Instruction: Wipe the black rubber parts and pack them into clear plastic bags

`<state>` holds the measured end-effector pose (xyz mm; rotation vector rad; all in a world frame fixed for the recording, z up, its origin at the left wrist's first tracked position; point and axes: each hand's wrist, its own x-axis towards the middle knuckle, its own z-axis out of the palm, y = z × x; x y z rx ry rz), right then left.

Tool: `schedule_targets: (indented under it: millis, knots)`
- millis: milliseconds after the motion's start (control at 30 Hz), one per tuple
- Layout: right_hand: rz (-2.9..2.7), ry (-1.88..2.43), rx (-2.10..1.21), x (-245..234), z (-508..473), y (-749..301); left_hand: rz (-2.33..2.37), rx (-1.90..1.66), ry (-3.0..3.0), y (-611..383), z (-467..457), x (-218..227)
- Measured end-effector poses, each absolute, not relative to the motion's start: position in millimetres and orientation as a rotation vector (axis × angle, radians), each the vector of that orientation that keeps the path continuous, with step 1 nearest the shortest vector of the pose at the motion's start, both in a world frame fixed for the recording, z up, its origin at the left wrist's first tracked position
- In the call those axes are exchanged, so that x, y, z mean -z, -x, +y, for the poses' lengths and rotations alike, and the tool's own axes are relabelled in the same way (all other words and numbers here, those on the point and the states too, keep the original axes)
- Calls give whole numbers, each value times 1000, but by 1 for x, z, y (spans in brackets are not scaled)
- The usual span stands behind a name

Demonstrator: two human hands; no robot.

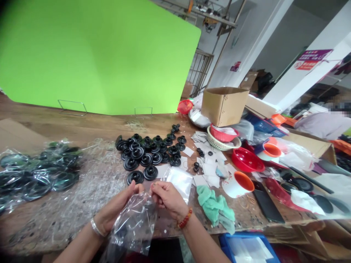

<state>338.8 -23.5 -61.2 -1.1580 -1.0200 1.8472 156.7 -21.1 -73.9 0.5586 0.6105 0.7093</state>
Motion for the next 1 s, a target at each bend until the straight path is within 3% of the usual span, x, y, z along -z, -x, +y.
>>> schedule_targets:
  millis: [167, 400, 467, 600, 667, 833, 1000]
  knots:
    - [-1080, 1061, -1911, 64, -22, -347, 691, -484, -920, -158, -20, 73]
    - [-1287, 1172, -1978, 59, -18, -351, 723, -723, -924, -141, -14, 53]
    - [-1395, 1281, -1786, 58, -9, -350, 794, -727, -1061, -138, -10, 50]
    - [-1649, 1347, -940, 69, 22, -345, 917, -748, -1390, -136, -3, 49]
    - [-1858, 1268, -671, 80, 36, -341, 962, -710, -1504, -137, -2, 50]
    - [-2158, 1181, -605, 87, 49, -337, 1107, -704, -1699, -137, -4, 52]
    - [-1679, 1306, -569, 52, 33, -338, 1142, -811, -1741, -141, -6, 54]
